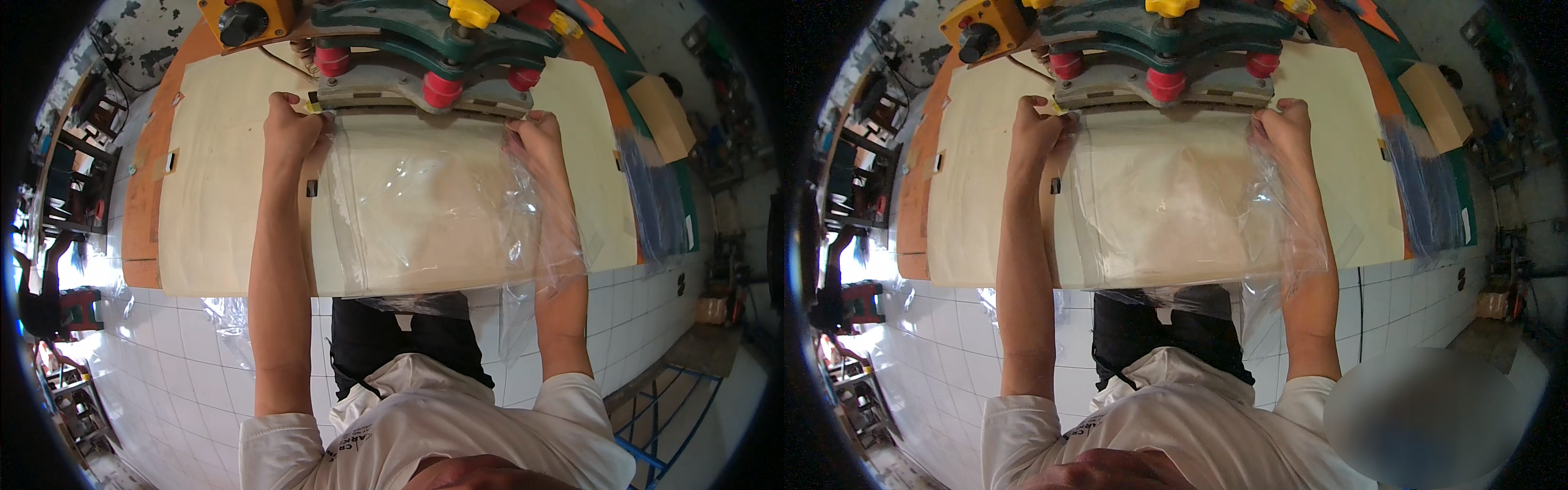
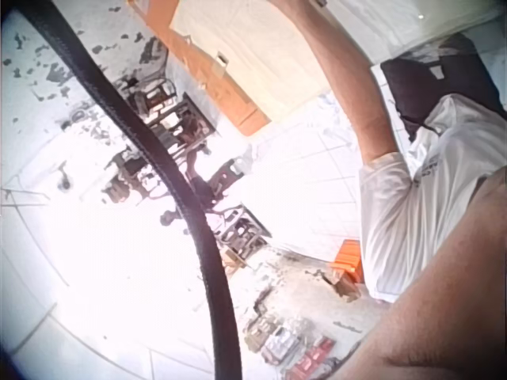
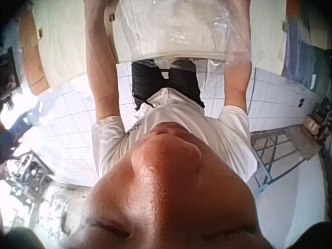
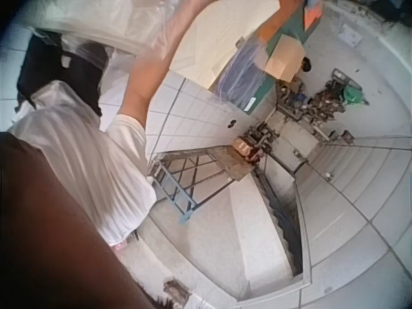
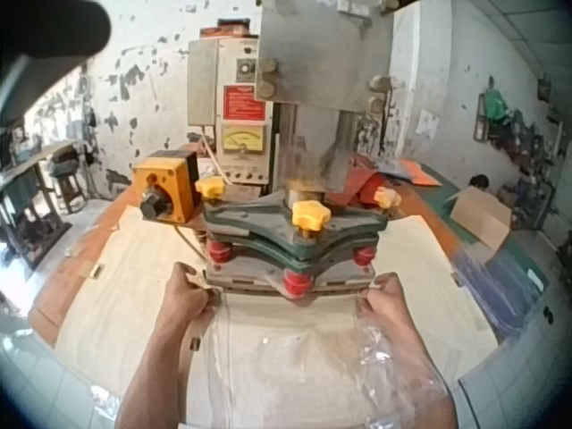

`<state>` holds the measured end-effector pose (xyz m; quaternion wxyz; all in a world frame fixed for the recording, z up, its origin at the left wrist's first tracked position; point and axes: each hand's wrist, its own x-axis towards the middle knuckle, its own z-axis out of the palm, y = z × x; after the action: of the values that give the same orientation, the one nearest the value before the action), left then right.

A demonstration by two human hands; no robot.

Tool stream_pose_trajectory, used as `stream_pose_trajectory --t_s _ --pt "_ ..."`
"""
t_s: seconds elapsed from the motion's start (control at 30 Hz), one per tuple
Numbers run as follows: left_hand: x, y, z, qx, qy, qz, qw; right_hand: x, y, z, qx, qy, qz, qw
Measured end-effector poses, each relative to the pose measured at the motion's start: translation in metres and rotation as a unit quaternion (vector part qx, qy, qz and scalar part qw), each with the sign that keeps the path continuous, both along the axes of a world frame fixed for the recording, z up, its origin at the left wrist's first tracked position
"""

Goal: The person folds a small plastic piece by hand, opens and unfolds a plastic sheet, and positions it on the workbench under the sealing machine.

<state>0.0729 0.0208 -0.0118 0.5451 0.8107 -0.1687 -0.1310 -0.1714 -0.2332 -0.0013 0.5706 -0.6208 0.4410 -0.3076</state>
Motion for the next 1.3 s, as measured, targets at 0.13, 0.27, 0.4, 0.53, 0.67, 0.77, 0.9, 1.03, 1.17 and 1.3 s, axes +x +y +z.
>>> stream_pose_trajectory --t_s 0.13,0.27,0.4,0.53,0.67,0.77,0.9,1.03,1.17,1.3 --pt "-0.002 -0.001 0.001 0.002 0.007 0.006 1.000 -0.002 -0.003 -0.003 -0.013 -0.008 -0.002 1.000" --pt "-0.007 0.000 0.007 0.014 0.011 0.015 1.000 -0.001 -0.001 -0.003 -0.001 -0.019 -0.004 1.000" --pt "-0.007 0.001 0.007 0.018 0.003 0.012 1.000 -0.001 0.003 0.002 0.006 -0.014 -0.001 1.000" --pt "-0.008 0.001 0.008 0.022 -0.003 0.018 1.000 0.000 0.006 0.005 0.006 -0.023 -0.005 1.000" --pt "-0.008 0.000 0.006 0.016 -0.001 0.022 1.000 0.001 0.003 0.004 0.014 0.017 -0.014 1.000" --pt "-0.008 0.000 0.006 0.005 0.000 0.020 1.000 0.000 0.001 0.001 0.011 0.002 -0.006 1.000" --pt "-0.007 0.002 0.007 0.008 0.000 0.017 1.000 0.000 0.001 0.001 0.010 -0.020 0.005 1.000" --pt "-0.007 0.001 0.010 0.016 0.010 0.009 1.000 0.000 0.001 0.001 0.006 -0.013 0.000 1.000" --pt "-0.005 0.001 0.006 0.014 0.000 0.003 1.000 -0.001 0.002 0.002 0.013 -0.022 0.003 1.000" --pt "-0.006 0.001 0.005 0.024 -0.006 0.006 1.000 0.001 0.005 0.004 0.012 -0.011 -0.007 1.000"
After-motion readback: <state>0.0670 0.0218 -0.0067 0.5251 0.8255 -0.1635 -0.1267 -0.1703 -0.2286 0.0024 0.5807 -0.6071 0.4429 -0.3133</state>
